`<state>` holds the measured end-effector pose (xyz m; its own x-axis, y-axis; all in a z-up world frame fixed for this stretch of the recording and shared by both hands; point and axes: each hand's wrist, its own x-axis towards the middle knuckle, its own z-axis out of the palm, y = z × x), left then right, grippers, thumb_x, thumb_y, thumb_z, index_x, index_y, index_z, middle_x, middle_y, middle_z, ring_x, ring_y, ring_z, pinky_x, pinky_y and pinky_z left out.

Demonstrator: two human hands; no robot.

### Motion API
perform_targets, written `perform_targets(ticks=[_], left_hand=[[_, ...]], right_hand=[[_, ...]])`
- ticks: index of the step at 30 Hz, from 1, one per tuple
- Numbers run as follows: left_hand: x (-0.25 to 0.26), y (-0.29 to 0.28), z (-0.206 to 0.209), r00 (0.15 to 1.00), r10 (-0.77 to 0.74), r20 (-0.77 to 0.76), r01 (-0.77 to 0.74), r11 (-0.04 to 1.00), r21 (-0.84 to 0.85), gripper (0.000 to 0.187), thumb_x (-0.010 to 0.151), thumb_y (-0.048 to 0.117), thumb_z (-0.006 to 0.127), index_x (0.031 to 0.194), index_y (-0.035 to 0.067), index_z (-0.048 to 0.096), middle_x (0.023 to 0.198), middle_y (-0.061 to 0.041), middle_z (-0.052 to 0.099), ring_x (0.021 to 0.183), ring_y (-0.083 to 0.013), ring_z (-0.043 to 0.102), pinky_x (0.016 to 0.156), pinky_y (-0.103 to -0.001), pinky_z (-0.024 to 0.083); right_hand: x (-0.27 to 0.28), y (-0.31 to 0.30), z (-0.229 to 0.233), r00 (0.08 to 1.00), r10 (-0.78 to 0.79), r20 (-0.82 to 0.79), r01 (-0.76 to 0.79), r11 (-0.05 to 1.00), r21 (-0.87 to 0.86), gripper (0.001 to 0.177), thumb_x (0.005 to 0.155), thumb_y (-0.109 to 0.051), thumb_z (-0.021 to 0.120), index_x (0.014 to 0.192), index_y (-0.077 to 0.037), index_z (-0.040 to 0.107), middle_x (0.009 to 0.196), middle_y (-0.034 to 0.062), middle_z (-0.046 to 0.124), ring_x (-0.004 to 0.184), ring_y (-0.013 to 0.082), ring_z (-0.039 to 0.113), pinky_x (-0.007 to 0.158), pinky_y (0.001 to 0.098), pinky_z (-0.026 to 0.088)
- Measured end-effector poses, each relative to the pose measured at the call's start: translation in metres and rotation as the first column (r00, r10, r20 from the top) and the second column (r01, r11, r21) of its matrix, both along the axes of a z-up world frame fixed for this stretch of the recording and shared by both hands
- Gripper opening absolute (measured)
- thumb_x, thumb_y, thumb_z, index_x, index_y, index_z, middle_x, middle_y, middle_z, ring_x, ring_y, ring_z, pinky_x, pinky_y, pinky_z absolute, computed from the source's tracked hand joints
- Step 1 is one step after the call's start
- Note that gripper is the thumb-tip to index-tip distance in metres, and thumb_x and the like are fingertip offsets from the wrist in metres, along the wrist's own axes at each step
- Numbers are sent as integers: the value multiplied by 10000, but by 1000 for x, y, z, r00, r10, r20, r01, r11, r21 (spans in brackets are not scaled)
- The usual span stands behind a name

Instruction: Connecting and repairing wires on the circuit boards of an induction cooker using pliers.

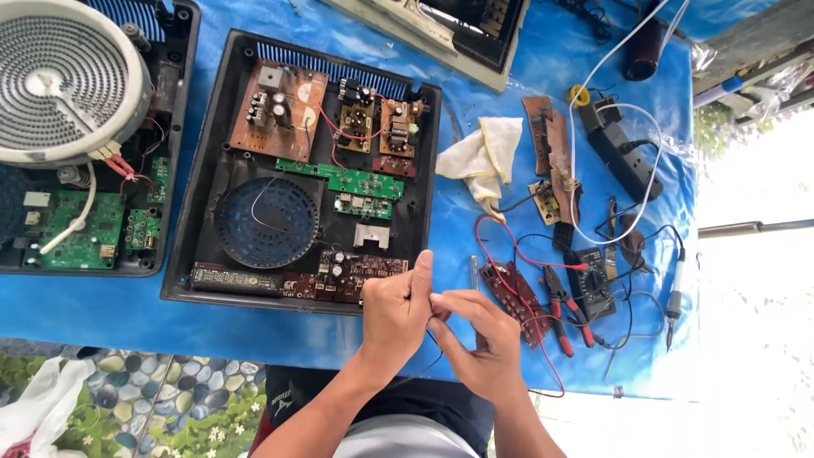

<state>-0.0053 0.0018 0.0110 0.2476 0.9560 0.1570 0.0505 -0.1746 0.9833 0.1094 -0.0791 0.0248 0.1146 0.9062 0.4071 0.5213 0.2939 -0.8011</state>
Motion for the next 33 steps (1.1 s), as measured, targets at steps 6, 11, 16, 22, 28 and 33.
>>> perform_targets(ticks=[6,11,16,22,28,33], left_hand=[[-1,-7,-14,987,57,-150,-21,972,236,607,1057,239,551,494,82,386,415,0,328,407,-145,242,414,-380,209],[-13,-9,-2,986,-20,-163,67,954,292,528,1021,193,587,525,99,431,450,-11,386,427,-166,294,440,-388,250],[-35,-25,-23,947,-315,-61,317,948,32,600,920,157,727,571,126,239,567,19,206,534,-83,227,482,-350,182],[-62,-49,-53,882,-459,-112,372,821,-434,512,1010,224,677,646,128,329,649,2,199,588,-104,224,513,-352,208],[-72,-62,-69,828,-510,-235,315,768,-557,579,1010,297,720,697,123,266,652,-11,156,577,-105,216,554,-342,204],[-71,-65,-68,838,-478,-264,280,791,-544,556,1034,300,673,677,125,283,610,-19,191,537,-129,244,544,-361,247]], right_hand=[[7,-7,-6,943,23,-332,-75,986,-145,114,887,-5,770,991,-33,732,918,121,760,848,224,722,754,308,603],[3,-8,6,983,-12,-182,-15,989,-147,96,869,-27,753,938,-85,720,899,45,779,796,136,748,728,260,591],[17,-19,4,998,43,-53,-53,979,-197,366,732,58,660,1028,-148,725,949,-48,756,786,74,695,752,224,566],[14,-36,-12,964,264,-46,-267,933,-240,227,956,8,678,1168,-65,647,987,68,688,877,225,674,696,337,541],[16,-43,-22,988,143,-55,-151,970,-192,230,837,112,644,960,-76,592,858,44,633,731,186,583,633,293,481],[50,-46,-24,990,-94,104,108,985,-135,234,820,89,656,907,-123,609,814,4,618,699,143,583,624,270,506]])
